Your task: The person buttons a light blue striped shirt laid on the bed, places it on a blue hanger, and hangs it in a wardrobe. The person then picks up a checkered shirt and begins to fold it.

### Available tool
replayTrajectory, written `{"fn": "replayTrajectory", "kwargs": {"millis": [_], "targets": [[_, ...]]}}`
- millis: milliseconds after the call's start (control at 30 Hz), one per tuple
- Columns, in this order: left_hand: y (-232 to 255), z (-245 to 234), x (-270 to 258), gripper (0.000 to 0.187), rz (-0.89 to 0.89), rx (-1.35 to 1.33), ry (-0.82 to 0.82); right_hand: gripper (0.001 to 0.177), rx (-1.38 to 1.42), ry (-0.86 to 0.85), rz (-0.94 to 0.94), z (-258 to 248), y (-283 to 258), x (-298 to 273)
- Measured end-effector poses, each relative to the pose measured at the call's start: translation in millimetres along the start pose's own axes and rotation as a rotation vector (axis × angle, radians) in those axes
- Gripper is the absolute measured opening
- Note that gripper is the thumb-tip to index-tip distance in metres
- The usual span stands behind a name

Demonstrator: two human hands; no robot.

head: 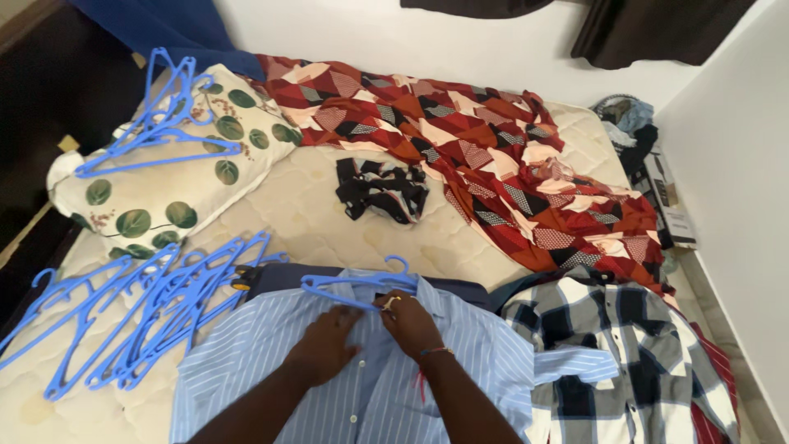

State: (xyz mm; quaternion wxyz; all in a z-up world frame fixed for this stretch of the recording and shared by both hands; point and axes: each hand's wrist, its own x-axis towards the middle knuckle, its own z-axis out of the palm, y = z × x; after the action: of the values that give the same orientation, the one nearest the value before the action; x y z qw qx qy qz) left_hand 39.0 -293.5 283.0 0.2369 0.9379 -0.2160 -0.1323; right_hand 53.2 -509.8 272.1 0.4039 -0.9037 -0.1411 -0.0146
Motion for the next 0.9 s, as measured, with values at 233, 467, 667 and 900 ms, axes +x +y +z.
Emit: {"fn": "replayTrajectory", "kwargs": {"millis": [233,467,667,900], "targets": [[-20.7,27.7,42.6,0.055,-0.248,0.026,0.157,0.018,0.105,0.032,0.068,-4.5,-9.8,-8.1],[-85.2,63.5,56.2,0.032,-0.46,-0.426,0.504,0.021,0.134,0.029,0.003,-6.2,7.7,-17.3],[-119.8,17.6,33.1,0.028,-0.222,-0.76,0.381,0.02,0.11,-0.007,-0.03,-0.4,30.8,-22.2],[-60.3,-26.3,23.1,0.019,-0.149,-0.246,0.564,0.021,-0.153,-0.113,0.047,8.4,31.9,-22.5]]}}
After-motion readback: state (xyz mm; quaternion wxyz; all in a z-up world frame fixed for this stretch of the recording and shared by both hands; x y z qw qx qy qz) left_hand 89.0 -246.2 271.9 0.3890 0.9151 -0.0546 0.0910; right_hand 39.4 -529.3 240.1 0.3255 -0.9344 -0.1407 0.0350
